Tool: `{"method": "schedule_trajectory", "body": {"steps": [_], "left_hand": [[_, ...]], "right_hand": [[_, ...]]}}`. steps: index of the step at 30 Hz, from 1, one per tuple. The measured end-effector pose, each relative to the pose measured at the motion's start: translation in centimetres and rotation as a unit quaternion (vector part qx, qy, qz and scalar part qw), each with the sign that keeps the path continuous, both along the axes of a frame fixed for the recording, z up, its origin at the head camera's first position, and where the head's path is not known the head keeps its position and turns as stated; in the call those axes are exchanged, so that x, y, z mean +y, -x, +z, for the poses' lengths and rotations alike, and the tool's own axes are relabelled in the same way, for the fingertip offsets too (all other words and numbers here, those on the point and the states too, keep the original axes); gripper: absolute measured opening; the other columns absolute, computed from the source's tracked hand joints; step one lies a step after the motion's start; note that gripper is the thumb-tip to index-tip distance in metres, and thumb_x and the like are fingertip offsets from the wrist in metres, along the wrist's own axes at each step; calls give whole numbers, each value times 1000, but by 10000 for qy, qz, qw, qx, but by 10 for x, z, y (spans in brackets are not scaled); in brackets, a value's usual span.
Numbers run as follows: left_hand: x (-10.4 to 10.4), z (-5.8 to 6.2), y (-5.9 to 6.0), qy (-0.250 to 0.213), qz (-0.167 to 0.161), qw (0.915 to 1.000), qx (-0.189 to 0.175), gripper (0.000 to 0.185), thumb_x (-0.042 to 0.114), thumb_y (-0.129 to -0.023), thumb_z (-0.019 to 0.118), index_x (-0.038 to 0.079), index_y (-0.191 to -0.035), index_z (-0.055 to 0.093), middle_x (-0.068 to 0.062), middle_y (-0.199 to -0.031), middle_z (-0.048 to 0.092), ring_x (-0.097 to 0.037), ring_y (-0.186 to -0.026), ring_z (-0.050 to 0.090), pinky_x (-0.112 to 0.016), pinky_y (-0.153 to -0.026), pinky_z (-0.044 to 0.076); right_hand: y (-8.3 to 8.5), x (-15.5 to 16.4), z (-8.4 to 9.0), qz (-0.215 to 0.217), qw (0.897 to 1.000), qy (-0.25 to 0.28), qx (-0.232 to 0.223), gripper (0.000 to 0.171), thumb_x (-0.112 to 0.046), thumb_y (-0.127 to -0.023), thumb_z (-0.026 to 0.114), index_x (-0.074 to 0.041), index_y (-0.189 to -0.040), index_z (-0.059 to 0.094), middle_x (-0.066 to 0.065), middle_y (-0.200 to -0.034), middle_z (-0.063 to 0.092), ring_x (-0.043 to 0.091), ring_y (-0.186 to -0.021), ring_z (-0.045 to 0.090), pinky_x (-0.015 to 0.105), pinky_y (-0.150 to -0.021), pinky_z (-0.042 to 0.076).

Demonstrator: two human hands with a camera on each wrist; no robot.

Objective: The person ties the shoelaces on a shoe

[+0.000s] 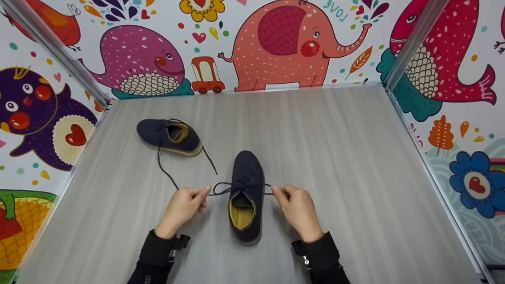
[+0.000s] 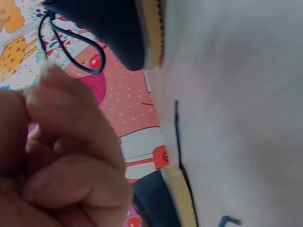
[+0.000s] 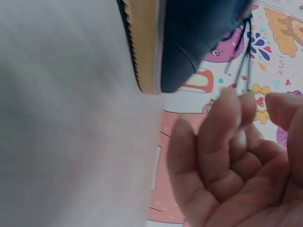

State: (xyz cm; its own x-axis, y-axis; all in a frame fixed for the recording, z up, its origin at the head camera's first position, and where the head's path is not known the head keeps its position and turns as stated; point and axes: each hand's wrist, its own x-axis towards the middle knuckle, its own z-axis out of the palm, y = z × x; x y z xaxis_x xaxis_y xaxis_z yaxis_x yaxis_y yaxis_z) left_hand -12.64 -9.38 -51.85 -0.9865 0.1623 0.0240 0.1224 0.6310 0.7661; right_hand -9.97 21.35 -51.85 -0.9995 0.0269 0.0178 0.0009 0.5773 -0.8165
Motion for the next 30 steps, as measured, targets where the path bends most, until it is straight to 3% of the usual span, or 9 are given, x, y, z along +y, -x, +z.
{"method": "schedule_trajectory", "body": {"steps": [3,7,13,19,24,30], "left_hand": [[2,4,-5,-115,-444,9986,-273,44,45,-97,61,14,-69,72,8,-59,63,-6,-51,54,-26,-51,43],[10,5,-10,-291,-1005,9937,-407,36,45,-94,66,11,-96,77,6,-78,71,-6,-64,61,-26,-60,49],[23,0,-14,-474,-1410,9858,-776,62,43,-87,75,0,-130,63,-7,-112,71,-15,-89,68,-30,-77,53],[29,-1,-18,-307,-1638,9827,-804,83,47,-80,80,-3,-140,51,-16,-138,56,-25,-123,55,-40,-101,44],[32,-1,-20,-416,-1837,9767,-1027,97,47,-75,84,-3,-146,42,-15,-146,47,-23,-130,49,-39,-104,41],[40,-2,-14,-559,-1815,9769,-982,95,41,-76,85,-1,-148,39,-13,-147,46,-20,-132,46,-39,-106,39]], "right_hand": [[-4,2,6,145,9996,-221,-46,35,-39,-98,62,-10,-82,74,-6,-57,54,12,-50,48,26,-51,39],[-10,0,10,578,9978,-300,-108,34,-45,-95,64,-14,-87,76,-9,-68,64,9,-60,58,26,-57,46],[-15,-6,8,1595,9867,-293,-142,52,-48,-89,70,-7,-121,70,3,-109,72,13,-88,69,30,-74,54],[-18,-11,7,2021,9778,-509,-218,78,-53,-81,75,-3,-138,57,16,-129,63,29,-101,67,44,-83,54],[-21,-17,7,2183,9724,-738,-373,96,-58,-75,77,2,-144,47,21,-136,56,33,-104,66,45,-83,54],[-17,-20,6,2208,9716,-803,-292,98,-56,-76,78,6,-144,44,23,-139,53,33,-104,66,41,-82,55]]}}
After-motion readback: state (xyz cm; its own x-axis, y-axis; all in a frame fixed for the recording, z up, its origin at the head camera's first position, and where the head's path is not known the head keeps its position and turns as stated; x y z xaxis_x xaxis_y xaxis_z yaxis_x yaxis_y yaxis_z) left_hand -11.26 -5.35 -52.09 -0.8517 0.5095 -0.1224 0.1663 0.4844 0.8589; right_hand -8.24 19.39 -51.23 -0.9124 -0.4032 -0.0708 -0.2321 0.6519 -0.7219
